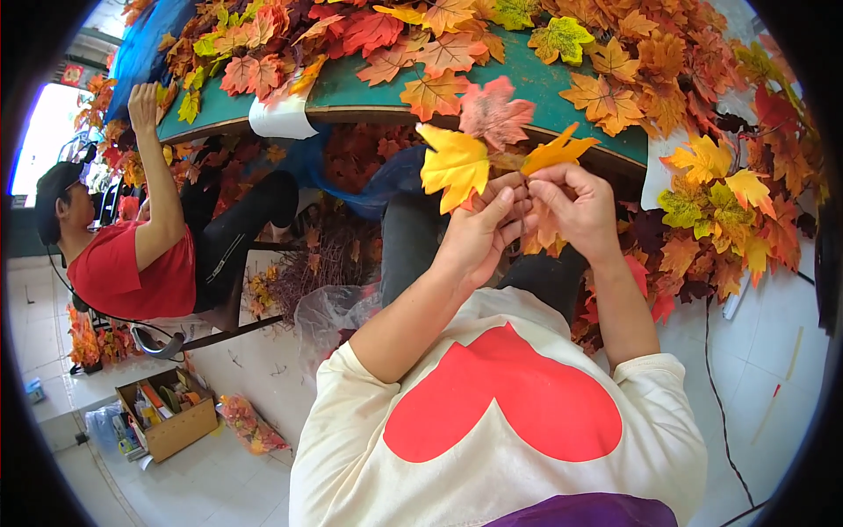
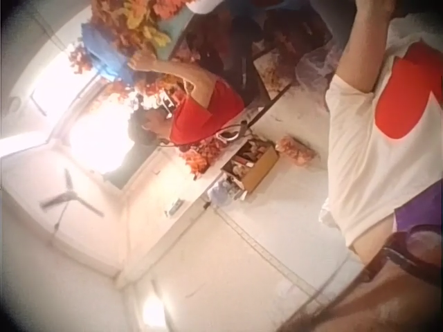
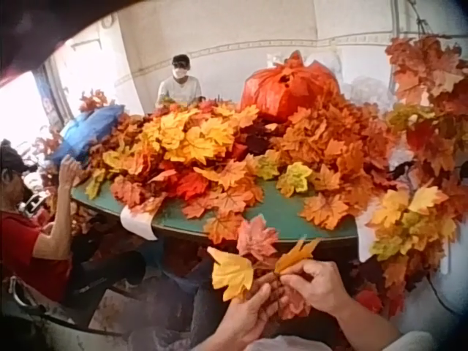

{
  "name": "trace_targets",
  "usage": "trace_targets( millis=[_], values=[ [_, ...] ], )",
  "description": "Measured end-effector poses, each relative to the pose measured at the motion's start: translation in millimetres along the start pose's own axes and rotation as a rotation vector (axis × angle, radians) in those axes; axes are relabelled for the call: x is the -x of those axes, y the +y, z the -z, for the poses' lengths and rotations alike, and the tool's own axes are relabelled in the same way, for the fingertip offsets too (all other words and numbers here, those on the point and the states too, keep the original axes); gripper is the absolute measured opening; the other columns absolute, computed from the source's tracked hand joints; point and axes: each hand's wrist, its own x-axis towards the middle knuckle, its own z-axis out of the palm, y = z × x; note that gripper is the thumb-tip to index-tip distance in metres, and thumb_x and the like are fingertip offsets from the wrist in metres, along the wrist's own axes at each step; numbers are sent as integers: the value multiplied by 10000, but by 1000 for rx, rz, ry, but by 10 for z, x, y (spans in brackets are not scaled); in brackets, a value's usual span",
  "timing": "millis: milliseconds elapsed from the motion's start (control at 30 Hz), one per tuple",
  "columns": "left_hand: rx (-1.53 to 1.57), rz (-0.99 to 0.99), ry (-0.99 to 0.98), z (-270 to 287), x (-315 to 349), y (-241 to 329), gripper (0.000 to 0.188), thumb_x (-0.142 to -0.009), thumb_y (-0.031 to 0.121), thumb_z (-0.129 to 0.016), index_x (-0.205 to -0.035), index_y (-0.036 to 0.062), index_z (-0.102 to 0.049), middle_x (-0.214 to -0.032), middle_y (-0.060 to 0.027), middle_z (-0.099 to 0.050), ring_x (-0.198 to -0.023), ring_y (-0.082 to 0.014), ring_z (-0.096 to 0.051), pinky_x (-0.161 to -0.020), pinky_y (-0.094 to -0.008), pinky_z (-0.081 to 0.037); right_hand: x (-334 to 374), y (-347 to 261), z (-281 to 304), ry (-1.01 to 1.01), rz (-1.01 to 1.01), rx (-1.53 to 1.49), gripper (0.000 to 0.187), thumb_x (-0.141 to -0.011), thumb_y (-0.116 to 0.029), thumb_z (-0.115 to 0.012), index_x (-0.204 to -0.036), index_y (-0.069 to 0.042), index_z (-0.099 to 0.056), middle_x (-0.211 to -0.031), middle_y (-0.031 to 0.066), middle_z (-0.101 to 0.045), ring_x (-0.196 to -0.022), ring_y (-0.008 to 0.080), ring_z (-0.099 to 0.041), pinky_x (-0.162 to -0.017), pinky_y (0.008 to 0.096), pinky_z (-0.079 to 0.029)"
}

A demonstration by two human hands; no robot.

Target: The person attaches individual artificial maple leaves to a wire or vine structure by hand to create decorative foliage.

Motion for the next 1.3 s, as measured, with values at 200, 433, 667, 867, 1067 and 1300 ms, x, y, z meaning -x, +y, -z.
trace_targets(
  millis=[200, 433, 667, 867, 1067, 1300],
  values=[
    [-783, -180, -272, -1, 85, 153, 333, -860, 64, -530, -1165, -49, -455, -1065, -109, -550, -984, -184, -545, -848, -295, -463, -90, -96, 83, 25, 12, -1, 101, -787, -61, -626, -842, 23, -627, -734, 33, -642, -675, 59, -583, -607, 202, -469],
    [-1260, -510, -233, 95, 201, 168, 203, -765, 66, -641, -954, 4, -600, -884, -65, -641, -790, -146, -615, -706, -242, -474, -133, -234, 120, 73, 112, 93, 76, -793, -20, -610, -841, 40, -605, -760, 26, -630, -697, 50, -567, -639, 189, -468],
    [-397, -60, -254, -286, 530, 257, 170, -868, 94, -547, -994, -5, -602, -905, -63, -612, -761, -135, -612, -675, -255, -512, -272, -423, 138, 118, 244, 142, 70, -795, -34, -603, -838, 21, -606, -741, 39, -630, -671, 64, -580, -605, 201, -467],
    [-287, -179, -234, -314, 577, 180, 236, -905, 143, -483, -1073, -5, -555, -891, -64, -616, -848, -159, -601, -789, -295, -483, -94, -109, -243, -26, 365, 145, 78, -766, -81, -601, -829, -36, -608, -773, 108, -613, -710, 262, -599, -630, 319, -472],
    [-138, -45, 14, -40, 354, 166, 199, -899, 189, -505, -1038, 62, -569, -842, -10, -608, -739, -97, -574, -688, -258, -479, -213, 271, -189, -199, 407, 392, 162, -726, -98, -634, -882, -56, -623, -844, 96, -624, -787, 256, -594, -678, 329, -476],
    [-74, 37, 106, -22, 316, 176, 207, -872, 200, -555, -1045, 88, -561, -852, 23, -587, -706, -73, -556, -658, -250, -472, -235, -221, 262, -19, 539, 500, 185, -747, -89, -640, -930, -63, -628, -944, 98, -621, -885, 254, -583, -783, 344, -448]
  ],
)
